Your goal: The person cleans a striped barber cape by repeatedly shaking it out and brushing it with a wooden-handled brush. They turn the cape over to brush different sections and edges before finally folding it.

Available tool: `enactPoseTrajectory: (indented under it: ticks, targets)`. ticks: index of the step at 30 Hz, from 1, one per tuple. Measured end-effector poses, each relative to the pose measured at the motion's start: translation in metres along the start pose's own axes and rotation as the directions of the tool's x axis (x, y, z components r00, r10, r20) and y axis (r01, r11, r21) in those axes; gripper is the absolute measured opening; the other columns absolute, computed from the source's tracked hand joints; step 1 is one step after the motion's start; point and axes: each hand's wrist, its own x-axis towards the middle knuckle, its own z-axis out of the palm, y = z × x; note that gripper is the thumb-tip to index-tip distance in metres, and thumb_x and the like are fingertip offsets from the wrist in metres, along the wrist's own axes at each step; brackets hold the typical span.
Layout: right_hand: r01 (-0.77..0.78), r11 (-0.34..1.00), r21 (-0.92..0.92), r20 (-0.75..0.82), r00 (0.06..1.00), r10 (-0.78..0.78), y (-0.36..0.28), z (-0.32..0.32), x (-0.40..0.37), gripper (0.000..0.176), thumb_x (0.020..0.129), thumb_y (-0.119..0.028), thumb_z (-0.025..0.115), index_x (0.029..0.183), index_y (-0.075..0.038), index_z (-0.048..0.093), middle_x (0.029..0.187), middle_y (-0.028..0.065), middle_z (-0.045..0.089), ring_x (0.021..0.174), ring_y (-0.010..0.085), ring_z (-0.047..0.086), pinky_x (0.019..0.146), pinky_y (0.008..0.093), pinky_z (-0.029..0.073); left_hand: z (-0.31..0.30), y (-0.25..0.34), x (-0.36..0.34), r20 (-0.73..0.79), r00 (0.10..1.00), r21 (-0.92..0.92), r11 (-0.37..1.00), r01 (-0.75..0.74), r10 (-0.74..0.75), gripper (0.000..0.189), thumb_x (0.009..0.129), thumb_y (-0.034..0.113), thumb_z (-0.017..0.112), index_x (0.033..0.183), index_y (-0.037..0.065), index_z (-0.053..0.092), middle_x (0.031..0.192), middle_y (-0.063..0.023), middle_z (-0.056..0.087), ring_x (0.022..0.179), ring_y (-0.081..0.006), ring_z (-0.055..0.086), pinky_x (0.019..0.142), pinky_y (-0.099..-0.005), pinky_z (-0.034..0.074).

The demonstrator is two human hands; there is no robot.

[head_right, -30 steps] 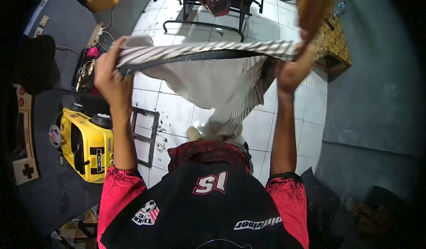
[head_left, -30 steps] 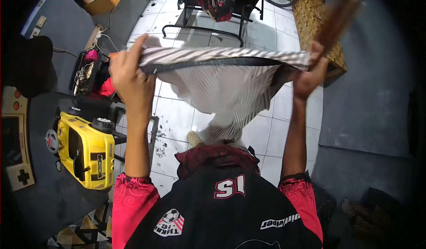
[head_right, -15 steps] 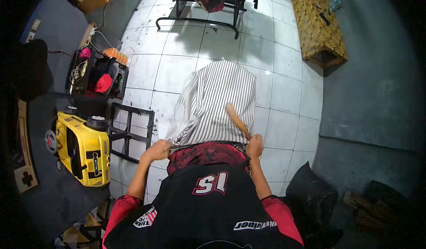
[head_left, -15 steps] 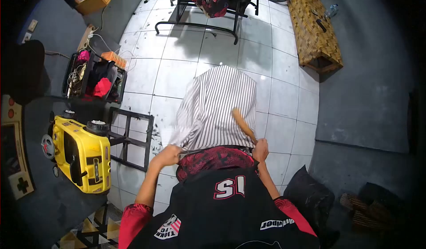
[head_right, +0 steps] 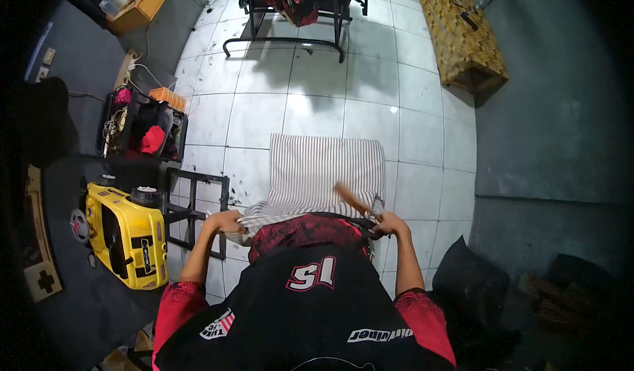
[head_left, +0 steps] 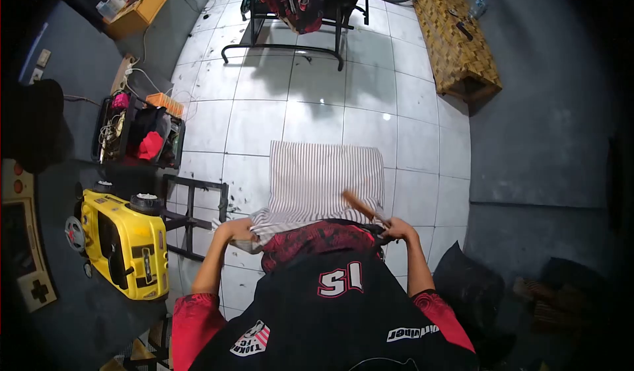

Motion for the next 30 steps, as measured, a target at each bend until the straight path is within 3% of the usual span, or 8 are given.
enactPoseTrajectory:
  ticks: [4, 8, 12, 16, 17, 22, 24, 30]
  targets:
    - [-0.099, 0.961, -0.259, -0.395, 0.919, -0.011, 0.052, -0.002, 0.068, 0.024, 0.067, -0.012, 0.06, 0.086, 0.001, 0.054, 0.087, 0.0234, 0.055, 0.079, 0.0377, 0.055, 0.068, 0.0437, 0.045, -0.008, -0.059, 0.086, -0.492, 0.864, 0.193, 0.981, -0.013, 0.108, 0.034, 0.068, 0.014, 0.052, 0.096, -0.005, 0.06, 0.091, -0.0306, 0.058, 0.09, -0.0436, 0.055, 0.082, -0.0444, 0.044]
    - [-0.08, 0.944, -0.32, -0.925, 0.241, -0.293, -0.091, -0.127, 0.0, 0.029, 0.066, 0.011, 0.053, 0.093, 0.003, 0.048, 0.084, 0.021, 0.049, 0.079, 0.0373, 0.05, 0.074, 0.0445, 0.042, -0.089, 0.031, 0.039, -0.953, 0.252, 0.127, 0.977, -0.173, 0.168, 0.03, 0.067, 0.002, 0.044, 0.094, -0.006, 0.053, 0.084, -0.0311, 0.057, 0.082, -0.0441, 0.055, 0.075, -0.0468, 0.044]
    - [0.226, 0.916, -0.332, -0.863, -0.464, -0.198, -0.201, -0.206, -0.098, 0.021, 0.079, -0.008, 0.059, 0.094, 0.004, 0.05, 0.098, 0.018, 0.055, 0.085, 0.0317, 0.057, 0.075, 0.0367, 0.046, -0.12, 0.151, -0.092, -0.903, -0.401, 0.294, 0.901, -0.32, 0.152, 0.036, 0.066, -0.006, 0.045, 0.101, -0.002, 0.051, 0.087, -0.0206, 0.054, 0.081, -0.0284, 0.055, 0.077, -0.0336, 0.042]
    - [0.745, 0.514, -0.426, -0.881, -0.471, -0.048, -0.224, -0.192, -0.139, 0.022, 0.082, -0.011, 0.058, 0.094, 0.006, 0.05, 0.116, 0.02, 0.053, 0.099, 0.0263, 0.056, 0.086, 0.0382, 0.047, -0.082, 0.16, -0.109, -0.677, -0.706, 0.571, 0.752, -0.328, 0.207, 0.056, 0.063, 0.013, 0.071, 0.11, -0.003, 0.046, 0.102, -0.0089, 0.048, 0.094, -0.0219, 0.05, 0.087, -0.0304, 0.039]
    - [0.916, 0.211, -0.342, -0.939, -0.328, -0.1, -0.198, -0.176, -0.122, 0.02, 0.081, -0.007, 0.056, 0.097, 0.005, 0.051, 0.116, 0.0198, 0.053, 0.102, 0.0269, 0.056, 0.088, 0.0391, 0.045, -0.069, 0.142, -0.095, -0.775, -0.548, 0.548, 0.767, -0.333, 0.315, 0.062, 0.062, 0.014, 0.071, 0.115, -0.003, 0.044, 0.104, -0.0102, 0.049, 0.095, -0.0232, 0.051, 0.088, -0.0321, 0.039]
    - [0.216, 0.976, 0.033, -0.69, 0.711, -0.134, -0.057, -0.031, -0.013, 0.04, 0.067, 0.001, 0.049, 0.106, 0.001, 0.055, 0.103, 0.0269, 0.056, 0.095, 0.0395, 0.055, 0.083, 0.0456, 0.043, 0.022, -0.005, 0.036, -0.459, 0.869, 0.286, 0.957, -0.05, 0.183, 0.052, 0.071, 0.009, 0.057, 0.122, 0.005, 0.049, 0.101, -0.0249, 0.058, 0.094, -0.0388, 0.056, 0.086, -0.0415, 0.044]
    - [-0.111, 0.991, -0.08, -0.223, 0.971, 0.091, -0.041, -0.009, -0.015, 0.037, 0.065, -0.006, 0.053, 0.101, 0.0, 0.057, 0.098, 0.0284, 0.056, 0.092, 0.0406, 0.055, 0.079, 0.0437, 0.044, 0.047, -0.012, 0.032, -0.397, 0.909, 0.136, 0.988, -0.078, 0.127, 0.025, 0.07, 0.017, 0.058, 0.087, -0.001, 0.063, 0.077, -0.0252, 0.06, 0.077, -0.0382, 0.06, 0.072, -0.0432, 0.047]
    - [0.256, 0.919, 0.301, -0.351, 0.926, -0.142, -0.04, 0.002, -0.049, 0.035, 0.063, -0.012, 0.058, 0.096, 0.001, 0.055, 0.084, 0.0186, 0.059, 0.081, 0.0259, 0.058, 0.072, 0.0353, 0.044, 0.042, -0.006, -0.005, -0.47, 0.842, -0.032, 0.949, -0.315, 0.264, 0.027, 0.076, 0.02, 0.052, 0.089, -0.002, 0.061, 0.085, -0.0224, 0.06, 0.076, -0.0319, 0.059, 0.071, -0.0363, 0.045]
